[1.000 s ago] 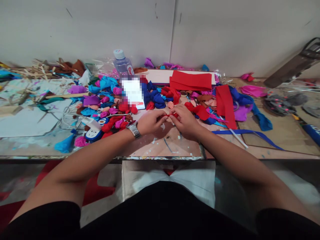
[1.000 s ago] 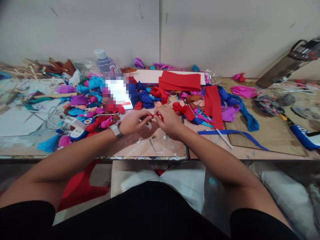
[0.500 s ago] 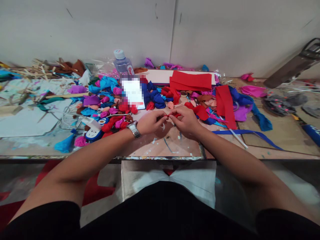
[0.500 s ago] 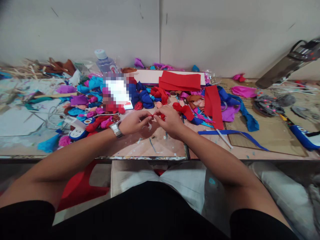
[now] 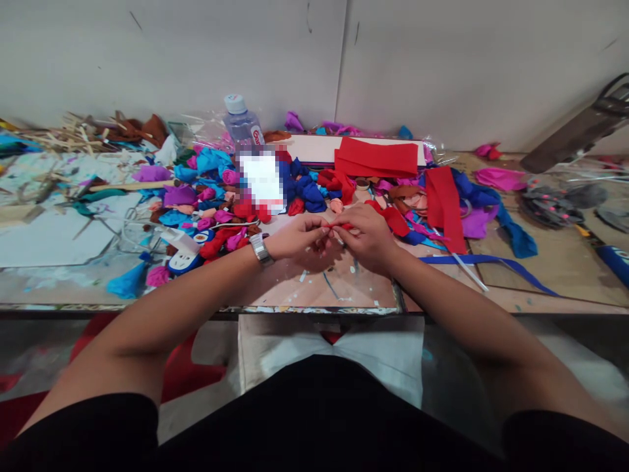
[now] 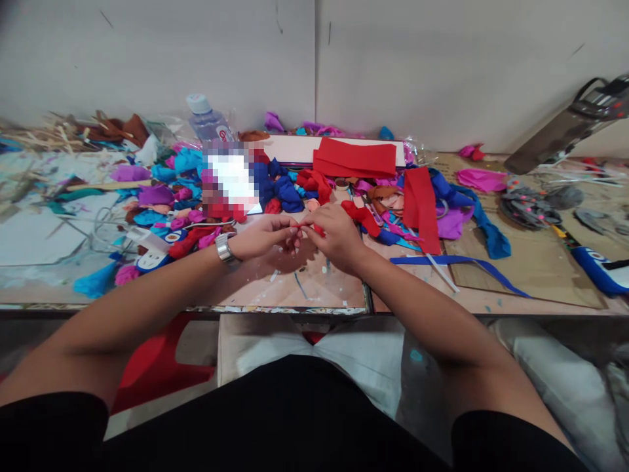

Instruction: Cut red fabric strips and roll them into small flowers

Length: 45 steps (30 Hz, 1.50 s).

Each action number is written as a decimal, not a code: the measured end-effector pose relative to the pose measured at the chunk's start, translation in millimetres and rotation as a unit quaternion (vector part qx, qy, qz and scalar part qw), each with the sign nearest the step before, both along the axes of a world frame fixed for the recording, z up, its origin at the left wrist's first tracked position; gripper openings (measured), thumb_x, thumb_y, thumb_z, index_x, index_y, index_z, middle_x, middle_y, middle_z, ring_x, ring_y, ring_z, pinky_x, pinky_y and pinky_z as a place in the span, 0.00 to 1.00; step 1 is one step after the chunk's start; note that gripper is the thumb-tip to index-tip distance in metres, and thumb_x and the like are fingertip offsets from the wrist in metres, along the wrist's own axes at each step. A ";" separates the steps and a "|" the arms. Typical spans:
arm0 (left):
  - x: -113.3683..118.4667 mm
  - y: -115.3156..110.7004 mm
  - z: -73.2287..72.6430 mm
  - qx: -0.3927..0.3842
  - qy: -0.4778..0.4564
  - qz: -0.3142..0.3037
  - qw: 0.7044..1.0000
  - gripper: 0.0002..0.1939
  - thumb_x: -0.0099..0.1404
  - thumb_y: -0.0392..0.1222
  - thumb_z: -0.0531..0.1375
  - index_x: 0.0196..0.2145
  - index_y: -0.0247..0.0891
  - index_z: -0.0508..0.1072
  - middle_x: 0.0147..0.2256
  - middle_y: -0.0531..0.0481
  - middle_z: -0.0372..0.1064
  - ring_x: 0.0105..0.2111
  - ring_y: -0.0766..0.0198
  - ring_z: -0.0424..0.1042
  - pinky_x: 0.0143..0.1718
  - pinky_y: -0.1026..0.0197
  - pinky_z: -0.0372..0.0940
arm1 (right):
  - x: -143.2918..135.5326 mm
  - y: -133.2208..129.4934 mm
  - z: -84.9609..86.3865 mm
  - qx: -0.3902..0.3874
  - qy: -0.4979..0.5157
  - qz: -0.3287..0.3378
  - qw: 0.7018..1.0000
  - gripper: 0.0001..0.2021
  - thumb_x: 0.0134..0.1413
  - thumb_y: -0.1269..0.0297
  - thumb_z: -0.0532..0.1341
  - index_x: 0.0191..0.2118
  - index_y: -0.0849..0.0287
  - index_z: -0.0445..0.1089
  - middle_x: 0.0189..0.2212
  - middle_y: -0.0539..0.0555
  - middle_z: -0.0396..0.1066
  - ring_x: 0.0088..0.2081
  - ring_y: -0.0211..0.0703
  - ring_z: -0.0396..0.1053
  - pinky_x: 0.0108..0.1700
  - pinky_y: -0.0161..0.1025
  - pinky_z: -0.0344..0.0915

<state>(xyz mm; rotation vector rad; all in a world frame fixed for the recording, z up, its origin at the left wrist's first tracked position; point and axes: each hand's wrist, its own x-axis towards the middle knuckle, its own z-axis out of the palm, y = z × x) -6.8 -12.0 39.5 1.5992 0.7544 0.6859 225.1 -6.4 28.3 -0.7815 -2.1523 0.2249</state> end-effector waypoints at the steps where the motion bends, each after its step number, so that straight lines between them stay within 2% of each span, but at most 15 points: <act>1: 0.0 -0.2 -0.1 -0.037 -0.026 -0.001 0.999 0.20 0.71 0.58 0.68 0.38 0.35 0.77 0.32 0.46 0.78 0.29 0.64 0.79 0.34 0.62 0.74 | 0.7 0.6 0.6 0.014 -0.004 0.005 1.000 0.09 0.73 0.57 0.63 0.44 0.51 0.81 0.40 0.55 0.84 0.46 0.53 0.77 0.54 0.54 0.69; 4: 0.1 -0.8 -1.0 -0.121 -0.086 0.014 0.989 0.22 0.67 0.59 0.71 0.39 0.35 0.78 0.33 0.46 0.80 0.29 0.63 0.80 0.36 0.59 0.77 | 3.2 3.0 1.1 0.047 -0.017 0.018 0.999 0.08 0.74 0.58 0.63 0.46 0.49 0.81 0.43 0.54 0.84 0.48 0.53 0.77 0.55 0.55 0.68; 6: 0.4 -0.3 -1.8 -0.123 -0.086 0.026 0.988 0.24 0.66 0.61 0.71 0.38 0.34 0.77 0.31 0.46 0.79 0.29 0.63 0.80 0.34 0.61 0.76 | 4.4 4.6 0.7 0.054 -0.026 0.027 0.998 0.08 0.74 0.59 0.63 0.47 0.48 0.81 0.44 0.54 0.85 0.49 0.54 0.77 0.56 0.55 0.68; 9: 1.0 0.9 -1.8 -0.035 -0.051 0.031 0.998 0.27 0.68 0.66 0.69 0.36 0.34 0.76 0.29 0.47 0.78 0.27 0.66 0.78 0.31 0.64 0.73 | 4.9 6.0 -0.6 0.059 -0.023 0.030 0.998 0.07 0.73 0.59 0.64 0.45 0.49 0.81 0.43 0.54 0.85 0.49 0.54 0.77 0.56 0.56 0.67; 13: 1.3 -1.7 0.4 0.164 0.022 0.061 0.984 0.25 0.76 0.63 0.61 0.38 0.35 0.76 0.27 0.49 0.77 0.25 0.67 0.76 0.29 0.66 0.70 | 3.5 4.5 -1.0 0.058 0.007 0.017 0.998 0.06 0.72 0.58 0.64 0.44 0.50 0.79 0.41 0.54 0.84 0.47 0.55 0.77 0.56 0.56 0.67; 16: -0.4 -4.4 -0.8 0.306 0.093 0.109 0.941 0.20 0.80 0.55 0.58 0.41 0.36 0.78 0.28 0.50 0.79 0.26 0.67 0.77 0.31 0.66 0.68 | 1.5 1.2 -0.1 0.038 0.010 0.015 0.999 0.07 0.72 0.58 0.64 0.42 0.51 0.78 0.40 0.55 0.82 0.46 0.55 0.76 0.55 0.55 0.67; 20: -4.7 -2.0 -7.5 0.475 0.171 0.144 0.851 0.15 0.81 0.47 0.58 0.43 0.37 0.81 0.33 0.48 0.82 0.34 0.63 0.81 0.36 0.63 0.68 | -2.9 -3.2 -0.5 -0.027 0.026 0.010 0.999 0.07 0.71 0.58 0.63 0.42 0.53 0.75 0.39 0.56 0.79 0.45 0.54 0.75 0.52 0.52 0.67; 24: -8.2 1.8 -12.1 0.558 0.189 0.146 0.795 0.15 0.81 0.46 0.57 0.46 0.38 0.82 0.38 0.45 0.84 0.36 0.61 0.82 0.36 0.62 0.68 | -8.1 -4.8 -2.4 -0.083 0.048 0.013 0.995 0.08 0.72 0.59 0.61 0.39 0.54 0.72 0.38 0.55 0.76 0.44 0.51 0.71 0.50 0.48 0.66; 28: -9.1 1.9 -12.8 0.586 0.201 0.151 0.770 0.16 0.82 0.47 0.56 0.47 0.38 0.83 0.40 0.44 0.85 0.37 0.61 0.83 0.36 0.61 0.68 | -9.9 -3.9 -2.7 -0.108 0.045 0.028 0.993 0.08 0.73 0.60 0.58 0.40 0.54 0.69 0.39 0.55 0.74 0.44 0.50 0.70 0.49 0.47 0.66; 32: -8.7 2.1 -13.6 0.555 0.200 0.160 0.792 0.14 0.80 0.46 0.59 0.45 0.38 0.83 0.38 0.46 0.85 0.35 0.61 0.82 0.35 0.61 0.67 | -6.5 -2.1 -1.6 -0.055 0.036 0.020 0.998 0.05 0.71 0.60 0.62 0.41 0.54 0.72 0.40 0.56 0.77 0.47 0.53 0.71 0.53 0.51 0.66; 37: -5.1 -1.1 -7.8 0.457 0.184 0.147 0.857 0.14 0.80 0.47 0.59 0.44 0.38 0.83 0.34 0.48 0.83 0.34 0.61 0.81 0.36 0.62 0.67 | -3.7 -1.2 -0.7 -0.014 0.017 0.019 1.000 0.05 0.72 0.61 0.62 0.43 0.53 0.74 0.41 0.57 0.79 0.49 0.56 0.71 0.55 0.53 0.66; 39: -2.4 -2.8 -4.8 0.377 0.144 0.126 0.906 0.18 0.80 0.52 0.58 0.42 0.37 0.82 0.33 0.48 0.82 0.32 0.63 0.79 0.35 0.62 0.68 | -4.2 -1.5 0.0 -0.013 0.003 0.016 1.000 0.06 0.72 0.60 0.61 0.42 0.54 0.73 0.41 0.58 0.78 0.48 0.56 0.70 0.54 0.53 0.66; 42: 0.8 -2.2 -4.6 0.170 0.034 0.048 0.984 0.29 0.79 0.65 0.54 0.39 0.35 0.79 0.32 0.45 0.80 0.28 0.64 0.78 0.32 0.62 0.71 | -4.8 -2.0 2.2 -0.011 -0.010 0.019 1.000 0.08 0.73 0.58 0.60 0.42 0.54 0.72 0.42 0.59 0.77 0.48 0.56 0.69 0.53 0.54 0.65; 44: 1.7 -0.1 -6.8 0.043 -0.018 0.012 0.999 0.32 0.75 0.70 0.57 0.39 0.35 0.77 0.31 0.45 0.80 0.27 0.63 0.78 0.31 0.61 0.72 | -4.5 -2.2 3.9 -0.004 -0.018 0.025 1.000 0.08 0.73 0.58 0.60 0.42 0.53 0.73 0.42 0.59 0.78 0.48 0.56 0.69 0.54 0.54 0.65; 45: 1.9 1.0 -7.9 0.004 -0.030 0.006 1.000 0.32 0.73 0.71 0.60 0.39 0.35 0.77 0.30 0.45 0.79 0.27 0.63 0.79 0.31 0.61 0.72 | -4.2 -2.2 4.7 -0.001 -0.022 0.028 0.999 0.07 0.72 0.58 0.60 0.42 0.53 0.73 0.42 0.58 0.78 0.48 0.56 0.69 0.54 0.55 0.65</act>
